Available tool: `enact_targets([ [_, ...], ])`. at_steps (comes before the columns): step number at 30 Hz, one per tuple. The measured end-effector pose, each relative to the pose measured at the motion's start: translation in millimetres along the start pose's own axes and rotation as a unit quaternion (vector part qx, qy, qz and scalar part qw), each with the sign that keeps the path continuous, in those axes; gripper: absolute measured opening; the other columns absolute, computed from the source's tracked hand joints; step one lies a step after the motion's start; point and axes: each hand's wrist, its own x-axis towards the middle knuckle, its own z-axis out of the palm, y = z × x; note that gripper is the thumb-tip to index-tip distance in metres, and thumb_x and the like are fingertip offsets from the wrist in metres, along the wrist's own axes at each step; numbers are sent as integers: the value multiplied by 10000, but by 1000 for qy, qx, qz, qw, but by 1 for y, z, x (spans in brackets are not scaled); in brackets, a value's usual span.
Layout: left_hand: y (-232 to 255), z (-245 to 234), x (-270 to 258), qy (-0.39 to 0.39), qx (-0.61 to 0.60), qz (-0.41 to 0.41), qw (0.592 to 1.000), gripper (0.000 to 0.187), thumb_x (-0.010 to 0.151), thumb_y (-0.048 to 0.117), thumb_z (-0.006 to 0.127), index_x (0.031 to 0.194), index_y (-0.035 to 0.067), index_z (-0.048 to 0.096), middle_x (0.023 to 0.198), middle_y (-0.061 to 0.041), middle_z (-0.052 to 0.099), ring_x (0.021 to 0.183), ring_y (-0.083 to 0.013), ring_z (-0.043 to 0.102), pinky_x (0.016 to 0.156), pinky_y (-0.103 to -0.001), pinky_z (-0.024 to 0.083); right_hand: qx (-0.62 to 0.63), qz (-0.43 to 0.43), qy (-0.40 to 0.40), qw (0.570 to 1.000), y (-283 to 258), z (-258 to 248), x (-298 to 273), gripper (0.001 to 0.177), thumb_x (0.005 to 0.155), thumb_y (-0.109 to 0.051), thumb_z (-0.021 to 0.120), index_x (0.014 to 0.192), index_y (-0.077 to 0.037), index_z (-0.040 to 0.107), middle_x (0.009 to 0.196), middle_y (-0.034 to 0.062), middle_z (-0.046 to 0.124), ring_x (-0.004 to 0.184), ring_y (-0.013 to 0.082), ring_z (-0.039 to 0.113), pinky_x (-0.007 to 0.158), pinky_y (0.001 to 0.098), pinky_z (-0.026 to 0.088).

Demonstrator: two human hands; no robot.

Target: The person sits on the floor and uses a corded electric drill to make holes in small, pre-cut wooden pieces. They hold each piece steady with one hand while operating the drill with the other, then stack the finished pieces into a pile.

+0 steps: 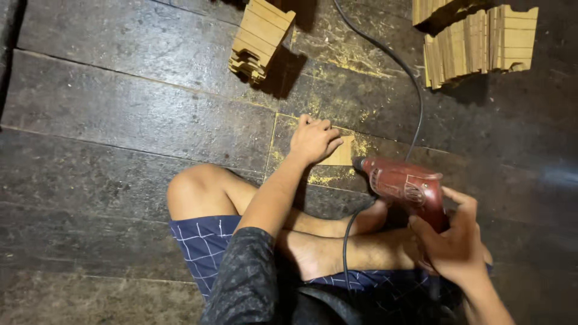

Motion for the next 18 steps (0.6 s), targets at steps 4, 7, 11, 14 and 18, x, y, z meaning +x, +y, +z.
enact_targets([
  [4,-2,0,0,-17,2,-9,1000,437,1016,578,436,1045,303,774,911,23,701,768,-229,638,852,-450,325,37,40,-31,998,-14,8,0,760,740,-98,797,1415,-32,452,926,185,712,750,237,646,698,379,496],
  [7,-3,-2,3,-3,-4,0,1000,444,993,612,456,1012,309,779,892,32,687,792,-231,641,837,-454,323,22,-92,-22,995,0,20,4,764,718,-165,767,1394,51,484,1303,226,593,1217,305,586,1016,429,450],
  [11,-4,-3,5,-49,3,-3,999,493,995,649,412,1075,314,764,931,42,697,856,-226,664,855,-448,332,54,-91,-47,993,-5,27,3,765,751,-167,776,1412,-13,424,1271,183,606,1129,248,609,960,389,469],
  [14,-2,-11,5,-63,1,-4,998,503,992,661,415,1086,306,759,962,46,705,880,-215,666,874,-434,336,45,-98,-57,993,-12,27,3,754,758,-156,770,1417,-23,428,1264,173,612,1100,245,619,931,386,478],
  [18,-1,-15,6,-88,14,0,996,508,1003,657,405,1117,302,751,1002,47,709,918,-195,675,888,-421,332,68,-133,-69,986,-7,32,6,747,772,-115,770,1415,-28,399,1161,174,673,935,230,675,828,355,517],
])
